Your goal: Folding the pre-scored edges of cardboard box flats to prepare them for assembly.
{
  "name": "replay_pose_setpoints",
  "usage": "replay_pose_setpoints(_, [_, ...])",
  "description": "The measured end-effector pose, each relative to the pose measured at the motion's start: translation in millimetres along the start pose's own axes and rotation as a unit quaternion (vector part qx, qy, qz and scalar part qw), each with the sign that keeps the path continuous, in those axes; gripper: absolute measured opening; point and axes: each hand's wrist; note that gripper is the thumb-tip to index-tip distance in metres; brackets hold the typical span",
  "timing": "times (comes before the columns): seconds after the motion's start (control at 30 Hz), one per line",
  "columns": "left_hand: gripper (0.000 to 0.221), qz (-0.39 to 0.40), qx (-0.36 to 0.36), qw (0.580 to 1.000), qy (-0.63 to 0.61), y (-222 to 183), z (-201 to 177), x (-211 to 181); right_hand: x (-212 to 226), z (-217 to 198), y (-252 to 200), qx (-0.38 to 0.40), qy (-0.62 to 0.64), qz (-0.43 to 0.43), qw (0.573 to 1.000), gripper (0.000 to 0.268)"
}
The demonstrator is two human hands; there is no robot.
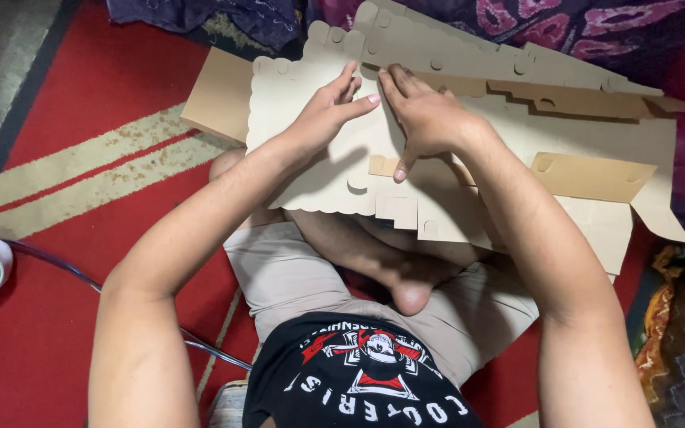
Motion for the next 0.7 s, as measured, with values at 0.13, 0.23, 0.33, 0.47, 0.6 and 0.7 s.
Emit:
replay_pose_setpoints(0.13, [0.1, 0.015, -0.002, 1.0, -0.018, 2.7, -3.0, 3.3, 3.5, -2.0, -0.4, 0.001, -0.016, 0.017, 1.0, 0.166])
replay_pose_setpoints(0.23, [0.1, 0.029, -0.008, 0.999, -0.017, 4.6, -5.4, 6.8, 7.1, -4.3, 0.5, 0.007, -0.022, 0.025, 0.999, 0.167])
replay_pose_setpoints(0.33, [0.099, 0.053, 0.001, 0.998, -0.02, 6.4, -4.2, 11.6, 11.7, -6.3, -0.5, 0.015, -0.021, 0.036, 0.999, 0.167])
replay_pose_setpoints(0.47, [0.095, 0.089, 0.02, 0.995, -0.034, 8.0, 2.2, 15.4, 10.5, -5.1, 2.7, 0.029, -0.01, 0.037, 0.999, 0.167])
replay_pose_setpoints(0.6, [0.094, 0.088, 0.013, 0.995, -0.044, 2.8, 7.6, 15.1, 12.2, -5.2, 2.9, 0.024, 0.011, 0.039, 0.999, 0.171])
replay_pose_setpoints(0.7, [0.091, 0.099, 0.021, 0.993, -0.061, 5.2, 6.0, 21.0, 11.6, -5.9, 0.8, 0.025, 0.019, 0.043, 0.999, 0.171])
Point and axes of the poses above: each hand's wrist, its own y-axis towards the middle knuckle, its own z-axis out of the palm, x = y × z, and after that the axes turned 10 degrees about -z, right-handed
